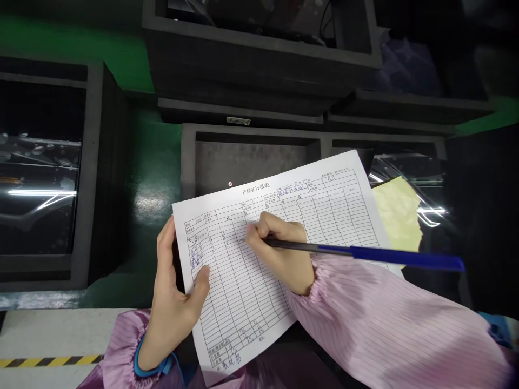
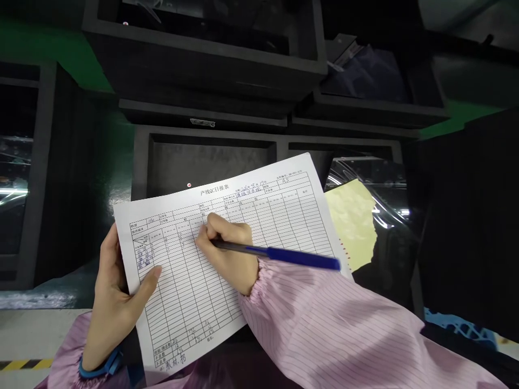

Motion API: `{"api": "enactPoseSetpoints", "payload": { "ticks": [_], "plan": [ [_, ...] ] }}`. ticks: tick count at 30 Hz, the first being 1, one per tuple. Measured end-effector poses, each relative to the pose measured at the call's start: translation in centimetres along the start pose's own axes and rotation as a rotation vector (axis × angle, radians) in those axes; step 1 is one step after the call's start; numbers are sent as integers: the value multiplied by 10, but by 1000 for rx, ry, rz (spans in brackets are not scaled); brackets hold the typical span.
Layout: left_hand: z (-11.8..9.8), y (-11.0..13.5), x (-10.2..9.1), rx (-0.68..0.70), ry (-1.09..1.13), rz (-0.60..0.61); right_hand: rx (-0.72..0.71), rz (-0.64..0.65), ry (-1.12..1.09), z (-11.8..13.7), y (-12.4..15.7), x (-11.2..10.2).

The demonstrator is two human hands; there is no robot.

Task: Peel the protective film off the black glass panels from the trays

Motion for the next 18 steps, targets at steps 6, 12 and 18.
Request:
{"api": "enactPoseSetpoints", "payload": {
  "ticks": [6,12,18],
  "plan": [
    [-2,-2,-4,14,-32,-119,42,-169,-174,4,-8,-19],
    [-17,9,-21,223,-23,-343,-296,-411,205,35,-13,-76],
    [-25,18,-42,206,140,-482,-213,-525,455,38,-12,-139]
  ]
}}
Point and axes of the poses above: each hand's wrist, its own y-axis away from the middle knuckle, its own x-axis out of the palm, z = x × y, the point moved 4 cm from there along -y, towards the middle knuckle, and after that the axes turned 4 degrees about -z, right-handed, at the moved point
